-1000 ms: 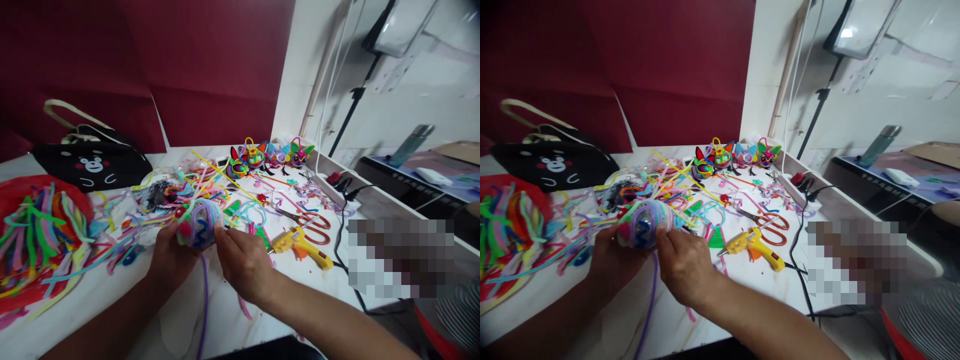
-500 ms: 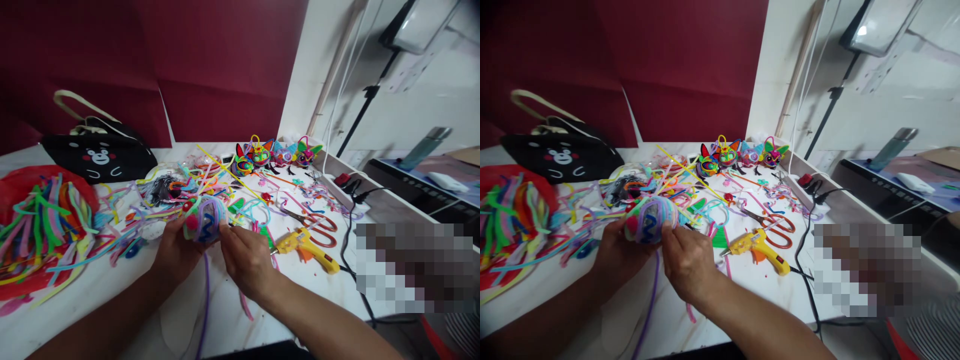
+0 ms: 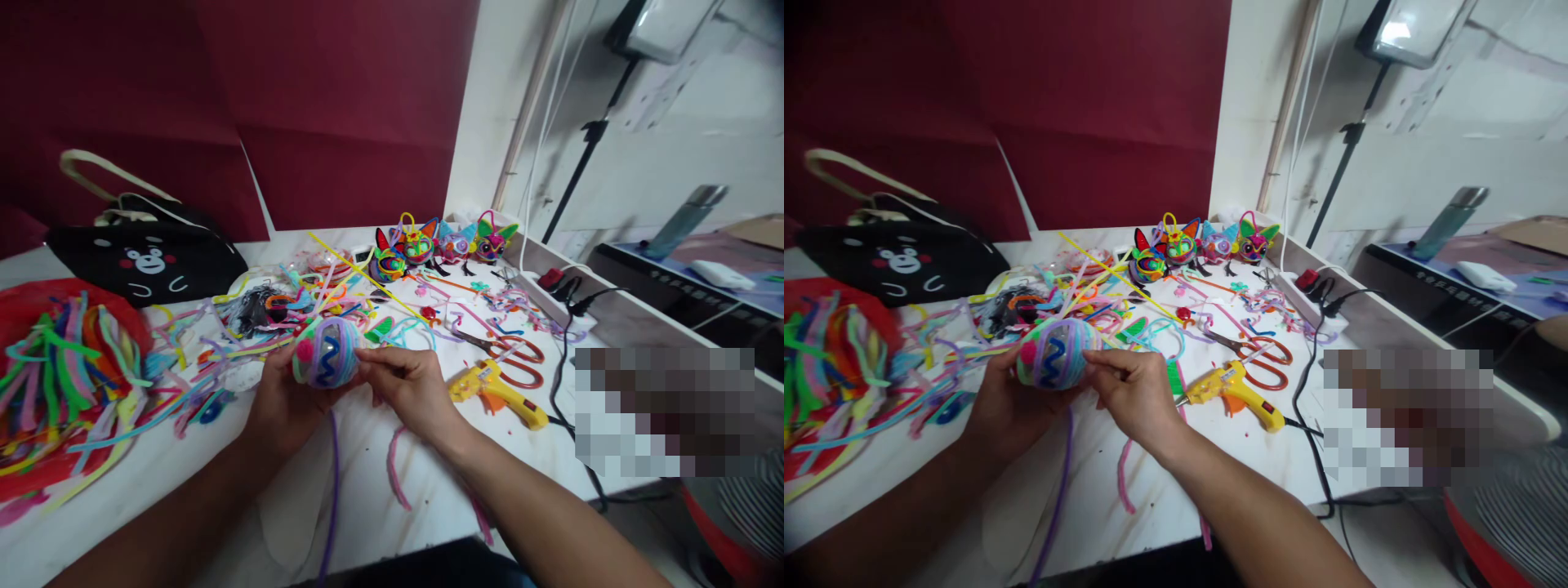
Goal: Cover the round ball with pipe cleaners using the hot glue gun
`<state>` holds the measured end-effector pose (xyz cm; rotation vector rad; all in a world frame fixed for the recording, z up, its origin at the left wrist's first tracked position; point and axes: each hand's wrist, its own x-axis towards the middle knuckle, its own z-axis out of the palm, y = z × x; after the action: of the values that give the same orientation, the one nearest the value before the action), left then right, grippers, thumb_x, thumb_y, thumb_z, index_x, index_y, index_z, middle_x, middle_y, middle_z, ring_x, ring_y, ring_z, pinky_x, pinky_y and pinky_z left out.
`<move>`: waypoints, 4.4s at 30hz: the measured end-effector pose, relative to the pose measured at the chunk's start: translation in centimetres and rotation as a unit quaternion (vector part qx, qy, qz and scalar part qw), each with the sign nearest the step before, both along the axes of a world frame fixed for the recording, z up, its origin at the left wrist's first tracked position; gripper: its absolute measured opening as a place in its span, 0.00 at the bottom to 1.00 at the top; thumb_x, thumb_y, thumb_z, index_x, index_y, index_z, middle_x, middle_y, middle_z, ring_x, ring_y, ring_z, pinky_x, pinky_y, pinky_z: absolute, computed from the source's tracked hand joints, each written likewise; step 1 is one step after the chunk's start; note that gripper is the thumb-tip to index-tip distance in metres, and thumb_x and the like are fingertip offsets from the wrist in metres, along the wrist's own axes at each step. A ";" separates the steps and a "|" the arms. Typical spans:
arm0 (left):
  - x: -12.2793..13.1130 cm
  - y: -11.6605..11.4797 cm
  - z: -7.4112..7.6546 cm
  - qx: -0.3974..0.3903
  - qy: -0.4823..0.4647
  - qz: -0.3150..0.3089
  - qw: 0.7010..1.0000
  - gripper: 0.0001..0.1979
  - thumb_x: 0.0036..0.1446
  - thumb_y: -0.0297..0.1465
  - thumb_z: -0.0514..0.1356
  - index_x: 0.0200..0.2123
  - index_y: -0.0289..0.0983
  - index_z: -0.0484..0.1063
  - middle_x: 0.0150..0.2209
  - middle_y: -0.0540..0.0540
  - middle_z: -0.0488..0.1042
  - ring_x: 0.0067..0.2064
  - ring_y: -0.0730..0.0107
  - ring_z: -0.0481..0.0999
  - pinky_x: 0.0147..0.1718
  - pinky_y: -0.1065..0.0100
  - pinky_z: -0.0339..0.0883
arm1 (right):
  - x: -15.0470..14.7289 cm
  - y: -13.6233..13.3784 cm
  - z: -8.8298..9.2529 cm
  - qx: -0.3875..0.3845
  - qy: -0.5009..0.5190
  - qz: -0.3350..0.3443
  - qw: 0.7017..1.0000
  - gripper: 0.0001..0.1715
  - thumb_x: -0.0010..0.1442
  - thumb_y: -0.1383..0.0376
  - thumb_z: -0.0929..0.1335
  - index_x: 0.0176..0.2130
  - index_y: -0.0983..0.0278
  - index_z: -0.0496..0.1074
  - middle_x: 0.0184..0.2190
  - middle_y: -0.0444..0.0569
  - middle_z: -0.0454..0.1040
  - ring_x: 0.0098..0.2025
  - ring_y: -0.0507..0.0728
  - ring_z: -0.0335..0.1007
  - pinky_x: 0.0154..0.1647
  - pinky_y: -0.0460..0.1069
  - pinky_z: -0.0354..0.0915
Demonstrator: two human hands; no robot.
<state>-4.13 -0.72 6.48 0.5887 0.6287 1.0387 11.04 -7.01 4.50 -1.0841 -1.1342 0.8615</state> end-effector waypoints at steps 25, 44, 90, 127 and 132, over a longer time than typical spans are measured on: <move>0.4 0.3 0.1 -0.046 0.028 -0.032 0.998 0.19 0.70 0.35 0.47 0.45 0.35 0.77 0.37 0.42 0.85 0.34 0.60 0.85 0.34 0.60 0.83 | -0.4 0.6 -0.2 0.080 -0.109 -0.056 0.989 0.12 0.60 0.71 0.70 0.42 0.64 0.84 0.33 0.47 0.84 0.32 0.54 0.79 0.30 0.45 0.71; 0.8 0.2 -0.1 -0.033 0.058 -0.014 0.998 0.20 0.70 0.36 0.46 0.43 0.33 0.76 0.34 0.43 0.84 0.31 0.61 0.84 0.29 0.62 0.82 | -0.7 -0.2 0.2 0.131 -0.343 -0.129 0.921 0.08 0.61 0.71 0.69 0.35 0.64 0.80 0.31 0.48 0.83 0.33 0.54 0.79 0.38 0.45 0.68; 2.3 -0.1 0.4 -0.116 0.099 0.021 0.988 0.13 0.60 0.38 0.61 0.36 0.34 0.79 0.26 0.42 0.80 0.24 0.58 0.79 0.29 0.57 0.78 | -0.3 0.5 -2.1 0.027 -0.128 -0.092 0.987 0.19 0.59 0.58 0.70 0.40 0.69 0.83 0.25 0.48 0.79 0.25 0.54 0.70 0.29 0.48 0.68; 1.5 -1.5 1.0 0.054 -0.125 0.037 0.990 0.18 0.59 0.25 0.56 0.52 0.38 0.74 0.41 0.44 0.82 0.42 0.61 0.83 0.42 0.64 0.79 | -1.4 -1.3 -1.1 0.356 -0.282 -0.203 0.868 0.26 0.65 0.76 0.66 0.60 0.62 0.71 0.29 0.49 0.76 0.29 0.55 0.70 0.28 0.49 0.68; 0.9 -1.8 0.5 0.137 -0.099 0.064 0.984 0.24 0.51 0.25 0.67 0.52 0.45 0.73 0.48 0.47 0.80 0.44 0.64 0.81 0.44 0.65 0.78 | -1.3 -1.6 -0.5 0.355 -0.247 -0.209 0.877 0.27 0.63 0.76 0.68 0.59 0.58 0.73 0.31 0.49 0.78 0.30 0.56 0.73 0.30 0.50 0.71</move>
<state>-3.19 -2.51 7.02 0.6805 0.3542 1.2985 9.72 -8.61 4.04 -0.8743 -1.4021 -0.2110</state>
